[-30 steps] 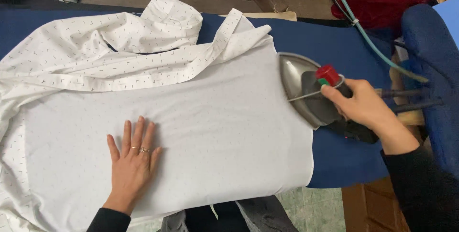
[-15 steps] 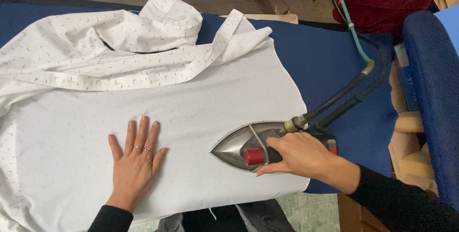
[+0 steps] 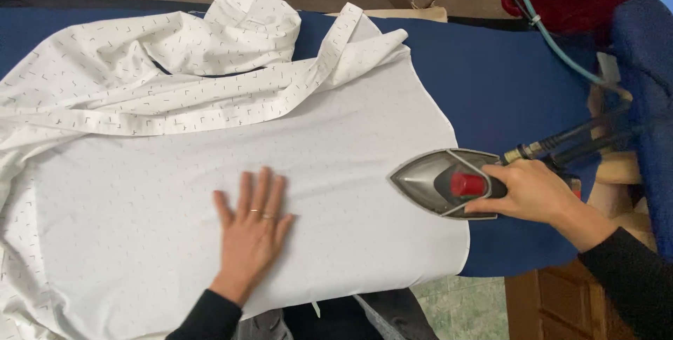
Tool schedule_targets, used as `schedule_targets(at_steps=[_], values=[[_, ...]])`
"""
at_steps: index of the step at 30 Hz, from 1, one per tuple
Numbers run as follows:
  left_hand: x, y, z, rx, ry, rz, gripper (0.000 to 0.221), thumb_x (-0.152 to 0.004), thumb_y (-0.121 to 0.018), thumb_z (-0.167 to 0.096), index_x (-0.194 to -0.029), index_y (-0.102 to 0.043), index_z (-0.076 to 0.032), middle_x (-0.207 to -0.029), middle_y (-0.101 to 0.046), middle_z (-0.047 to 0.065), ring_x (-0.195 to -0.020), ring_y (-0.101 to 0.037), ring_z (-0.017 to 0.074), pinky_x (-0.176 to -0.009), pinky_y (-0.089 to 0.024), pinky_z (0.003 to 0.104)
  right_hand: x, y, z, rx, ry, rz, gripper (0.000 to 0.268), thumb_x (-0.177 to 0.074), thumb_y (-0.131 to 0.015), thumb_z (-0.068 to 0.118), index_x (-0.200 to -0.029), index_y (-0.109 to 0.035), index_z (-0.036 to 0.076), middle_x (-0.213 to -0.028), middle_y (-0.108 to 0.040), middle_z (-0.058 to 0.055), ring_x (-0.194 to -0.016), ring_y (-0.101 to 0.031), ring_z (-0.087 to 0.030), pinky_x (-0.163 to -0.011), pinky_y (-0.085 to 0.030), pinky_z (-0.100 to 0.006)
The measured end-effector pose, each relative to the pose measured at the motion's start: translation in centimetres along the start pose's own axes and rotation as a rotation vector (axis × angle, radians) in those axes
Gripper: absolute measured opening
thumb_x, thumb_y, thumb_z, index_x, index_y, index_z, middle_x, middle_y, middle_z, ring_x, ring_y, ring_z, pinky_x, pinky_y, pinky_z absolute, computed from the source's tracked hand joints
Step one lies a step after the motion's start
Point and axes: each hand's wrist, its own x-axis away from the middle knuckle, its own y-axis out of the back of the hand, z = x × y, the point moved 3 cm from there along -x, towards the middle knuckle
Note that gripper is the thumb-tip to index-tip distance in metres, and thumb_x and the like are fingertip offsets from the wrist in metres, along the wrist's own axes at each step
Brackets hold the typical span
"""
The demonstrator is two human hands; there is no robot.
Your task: Ironing a white shirt on a pressing table and repositioning it to iron different sections including the body and sleeves.
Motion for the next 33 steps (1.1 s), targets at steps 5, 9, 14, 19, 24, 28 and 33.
schedule_targets(at_steps=[5, 9, 14, 19, 24, 28, 33], values=[[-2.3, -1.1, -5.9, -0.048, -0.231, -0.016, 0.068, -0.096, -0.030, -0.058, -0.153, -0.018, -0.024, -0.161, -0.012, 0.003, -0.149, -0.005, 0.0264, -0.115, -0.005, 0.063, 0.2, -0.2, 1.8, 0.154, 0.285, -0.205, 0.069, -0.056, -0.070, 0.085, -0.066, -0.054, 0.019, -0.038, -0.038, -0.002, -0.038, -0.039, -0.021, -0.045, -0.031, -0.036], [-2.4, -0.8, -5.0, -0.075, -0.268, -0.037, 0.067, -0.097, -0.031, -0.059, -0.154, -0.021, -0.024, -0.161, -0.017, 0.003, -0.149, -0.013, 0.0269, -0.115, -0.008, 0.061, 0.2, -0.4, 3.1, 0.128, 0.176, -0.143, 0.066, -0.059, -0.065, 0.085, -0.069, -0.056, 0.020, -0.043, -0.048, 0.000, -0.044, -0.047, -0.020, -0.049, -0.033, -0.036], [-2.3, -0.1, 0.0, -0.099, -0.200, -0.009, 0.069, -0.095, -0.029, -0.061, -0.154, -0.019, -0.026, -0.161, -0.013, 0.002, -0.149, -0.009, 0.0257, -0.115, -0.005, 0.063, -0.1, 0.1, 5.7, 0.182, 0.159, -0.092, 0.070, -0.056, -0.063, 0.089, -0.078, -0.059, 0.023, -0.061, -0.066, -0.009, -0.071, -0.066, -0.034, -0.061, -0.046, -0.045], [-0.4, 1.3, 6.0, -0.169, -0.117, -0.012, 0.068, -0.096, -0.029, -0.058, -0.155, -0.020, -0.025, -0.162, -0.012, 0.002, -0.150, -0.006, 0.0256, -0.114, -0.008, 0.064, -0.3, 0.6, 9.0, 0.166, 0.170, -0.106, 0.072, -0.058, -0.061, 0.091, -0.071, -0.054, 0.020, -0.053, -0.062, -0.007, -0.062, -0.063, -0.032, -0.056, -0.042, -0.042], [2.2, 2.5, 10.7, -0.179, -0.064, -0.036, 0.066, -0.096, -0.033, -0.056, -0.154, -0.025, -0.026, -0.162, -0.016, 0.001, -0.150, -0.007, 0.0251, -0.113, -0.012, 0.065, -0.4, 2.2, 13.8, 0.146, 0.162, -0.046, 0.070, -0.060, -0.059, 0.090, -0.074, -0.055, 0.021, -0.055, -0.062, -0.005, -0.061, -0.062, -0.028, -0.059, -0.044, -0.042], [3.2, 3.0, 14.8, -0.093, 0.186, 0.157, 0.060, -0.095, -0.026, -0.061, -0.151, -0.018, -0.042, -0.163, -0.008, -0.009, -0.149, -0.004, 0.0219, -0.115, 0.000, 0.061, -0.2, 3.9, 17.9, 0.066, 0.216, 0.015, 0.070, -0.067, -0.063, 0.083, -0.096, -0.068, 0.019, -0.070, -0.074, -0.007, -0.068, -0.072, -0.026, -0.063, -0.057, -0.037], [4.0, 4.9, 18.9, -0.073, 0.316, 0.159, 0.060, -0.096, -0.026, -0.059, -0.152, -0.019, -0.040, -0.163, -0.010, -0.006, -0.149, -0.004, 0.0252, -0.115, -0.001, 0.064, -0.4, 4.6, 23.2, 0.048, 0.245, 0.011, 0.075, -0.066, -0.060, 0.085, -0.100, -0.068, 0.018, -0.075, -0.074, -0.014, -0.076, -0.072, -0.033, -0.071, -0.057, -0.046]])
